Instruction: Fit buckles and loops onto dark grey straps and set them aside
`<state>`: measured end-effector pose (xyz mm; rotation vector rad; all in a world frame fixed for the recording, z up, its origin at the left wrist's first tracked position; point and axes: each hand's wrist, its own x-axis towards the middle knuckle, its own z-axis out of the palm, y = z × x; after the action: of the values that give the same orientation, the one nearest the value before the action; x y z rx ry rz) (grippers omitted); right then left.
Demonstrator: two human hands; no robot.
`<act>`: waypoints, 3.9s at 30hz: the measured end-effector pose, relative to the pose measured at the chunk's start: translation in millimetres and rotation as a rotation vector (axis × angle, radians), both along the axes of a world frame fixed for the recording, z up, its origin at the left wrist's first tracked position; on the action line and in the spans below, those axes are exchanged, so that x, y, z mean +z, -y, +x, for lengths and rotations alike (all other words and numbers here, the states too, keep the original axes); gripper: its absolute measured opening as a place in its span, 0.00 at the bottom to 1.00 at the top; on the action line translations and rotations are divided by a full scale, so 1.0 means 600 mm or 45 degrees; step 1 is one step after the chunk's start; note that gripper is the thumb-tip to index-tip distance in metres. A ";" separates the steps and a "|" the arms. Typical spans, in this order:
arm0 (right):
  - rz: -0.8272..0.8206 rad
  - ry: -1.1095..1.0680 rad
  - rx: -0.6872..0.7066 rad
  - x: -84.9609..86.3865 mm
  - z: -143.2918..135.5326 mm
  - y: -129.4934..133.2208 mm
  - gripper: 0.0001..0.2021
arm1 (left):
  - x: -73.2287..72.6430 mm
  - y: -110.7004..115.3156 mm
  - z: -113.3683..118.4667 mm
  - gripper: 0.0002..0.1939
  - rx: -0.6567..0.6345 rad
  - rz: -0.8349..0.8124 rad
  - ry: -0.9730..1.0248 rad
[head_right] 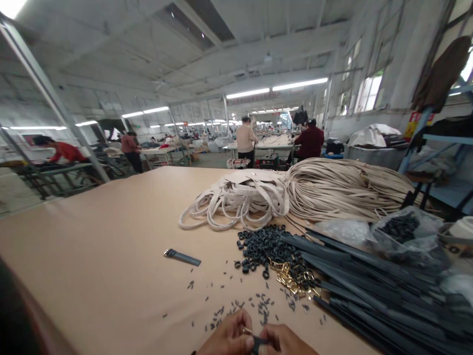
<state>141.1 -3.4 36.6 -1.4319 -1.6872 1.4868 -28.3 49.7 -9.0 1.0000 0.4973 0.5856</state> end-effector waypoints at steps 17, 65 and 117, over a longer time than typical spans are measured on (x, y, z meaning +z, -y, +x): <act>0.349 0.481 -0.175 0.006 -0.011 0.000 0.02 | 0.013 -0.006 0.013 0.17 -0.051 0.028 -0.279; 0.203 0.203 -0.721 -0.001 -0.046 -0.014 0.07 | 0.002 -0.004 0.025 0.15 0.321 0.147 -0.319; 0.406 0.525 -0.098 0.045 -0.007 -0.005 0.09 | 0.019 -0.005 0.009 0.13 0.069 0.291 -0.316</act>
<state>136.9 -0.6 63.4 -1.6749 -1.9720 0.8668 -22.7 52.5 2.3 1.2891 0.6896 0.5780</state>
